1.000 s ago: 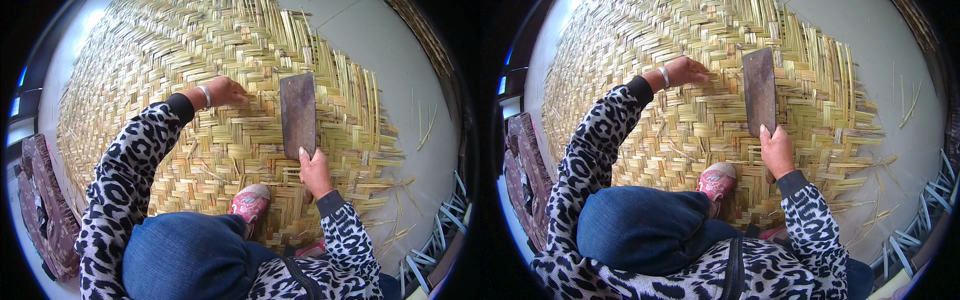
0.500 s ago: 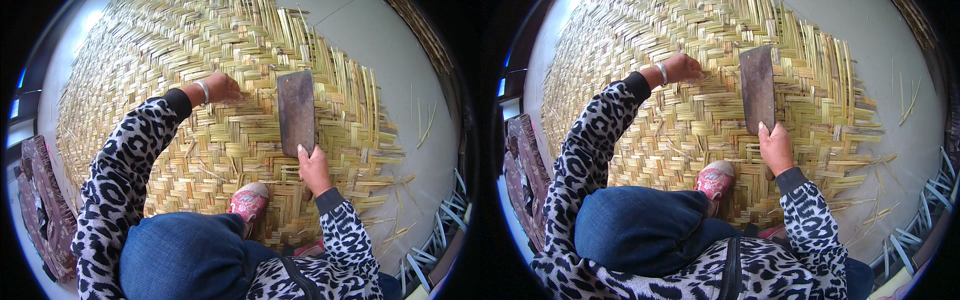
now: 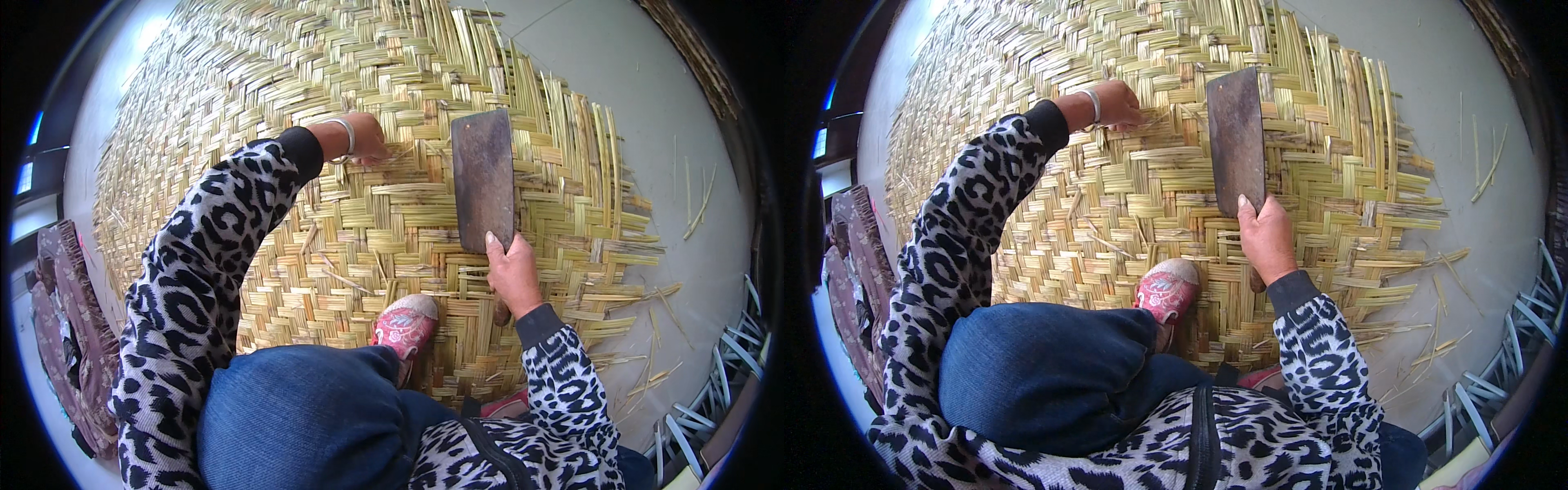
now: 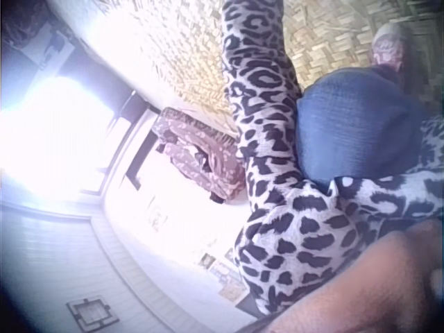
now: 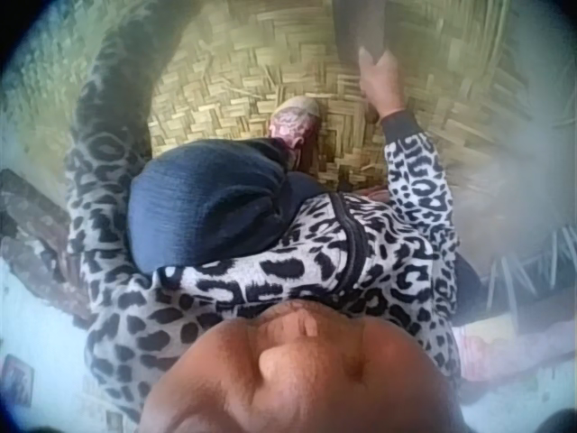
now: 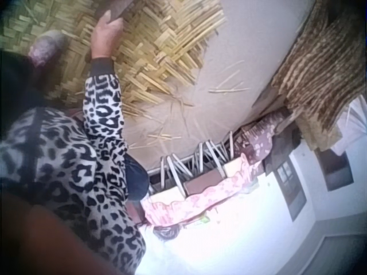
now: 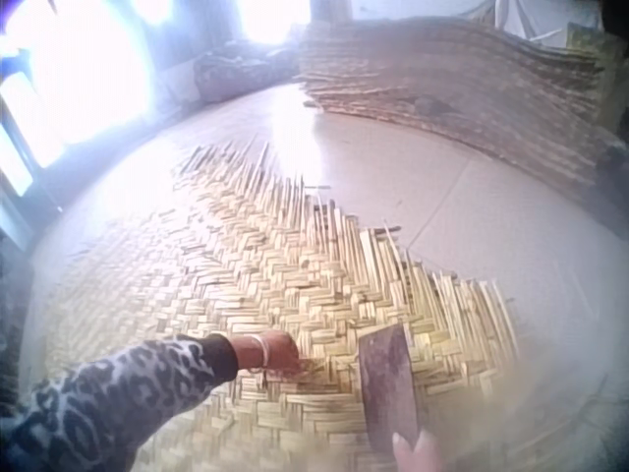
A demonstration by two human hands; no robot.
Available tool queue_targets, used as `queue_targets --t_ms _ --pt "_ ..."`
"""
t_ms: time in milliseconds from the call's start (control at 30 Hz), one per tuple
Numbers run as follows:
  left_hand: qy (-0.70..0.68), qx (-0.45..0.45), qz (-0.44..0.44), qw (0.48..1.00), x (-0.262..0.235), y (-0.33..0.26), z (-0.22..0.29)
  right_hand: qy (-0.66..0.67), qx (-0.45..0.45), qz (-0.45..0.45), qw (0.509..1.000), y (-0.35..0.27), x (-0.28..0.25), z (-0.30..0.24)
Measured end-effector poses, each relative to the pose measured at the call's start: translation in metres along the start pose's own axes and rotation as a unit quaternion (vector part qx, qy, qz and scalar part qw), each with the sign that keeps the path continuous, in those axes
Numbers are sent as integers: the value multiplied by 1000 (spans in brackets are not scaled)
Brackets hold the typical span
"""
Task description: The person weaves a mat from dried palm leaves on the floor. They use a flat metal tool to press and align the leaves, repeatedly tapping and adjusting the weave to tighten the pattern.
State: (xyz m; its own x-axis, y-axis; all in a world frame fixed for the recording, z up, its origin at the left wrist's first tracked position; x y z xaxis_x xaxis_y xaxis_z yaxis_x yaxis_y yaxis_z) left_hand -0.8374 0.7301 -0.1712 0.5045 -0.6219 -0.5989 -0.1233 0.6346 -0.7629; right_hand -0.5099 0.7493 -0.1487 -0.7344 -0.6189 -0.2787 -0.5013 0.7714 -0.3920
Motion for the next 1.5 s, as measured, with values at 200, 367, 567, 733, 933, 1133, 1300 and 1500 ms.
queue_targets --t_ms 200,367,567,733,933,1133,1300,1500 --pt "-23 -23 -29 999 5 3 -5 -6 50 0 999 0 -4 4" --pt "52 -19 -63 996 7 9 -4 -10 40 -6 999 1 -4 1" --pt "52 -34 -62 996 15 21 -2 -25 58 -9 998 4 -5 10" --pt "60 -18 -33 997 14 25 3 -19 45 -8 999 6 -5 11" --pt "197 15 125 972 4 -13 14 -27 49 -10 998 5 -7 9" --pt "131 4 414 901 12 -69 19 -16 54 -8 998 5 -7 12" --pt "67 -49 571 816 24 -99 10 -11 76 -8 997 5 -5 17" --pt "111 -38 486 866 68 -86 23 -6 74 -11 997 4 -6 19"
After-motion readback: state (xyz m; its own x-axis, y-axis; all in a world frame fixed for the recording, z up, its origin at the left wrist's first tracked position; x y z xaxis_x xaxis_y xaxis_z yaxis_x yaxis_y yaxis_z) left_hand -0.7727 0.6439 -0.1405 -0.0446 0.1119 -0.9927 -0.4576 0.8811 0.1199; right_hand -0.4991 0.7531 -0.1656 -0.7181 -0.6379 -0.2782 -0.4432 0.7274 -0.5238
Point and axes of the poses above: each hand's wrist, its own y-axis towards the middle knuckle, its own x-axis out of the palm, z = x × y, the point moved 8 cm from there along y, towards the middle knuckle, and after that the axes turned 8 degrees about y, right-handed, at the moved point
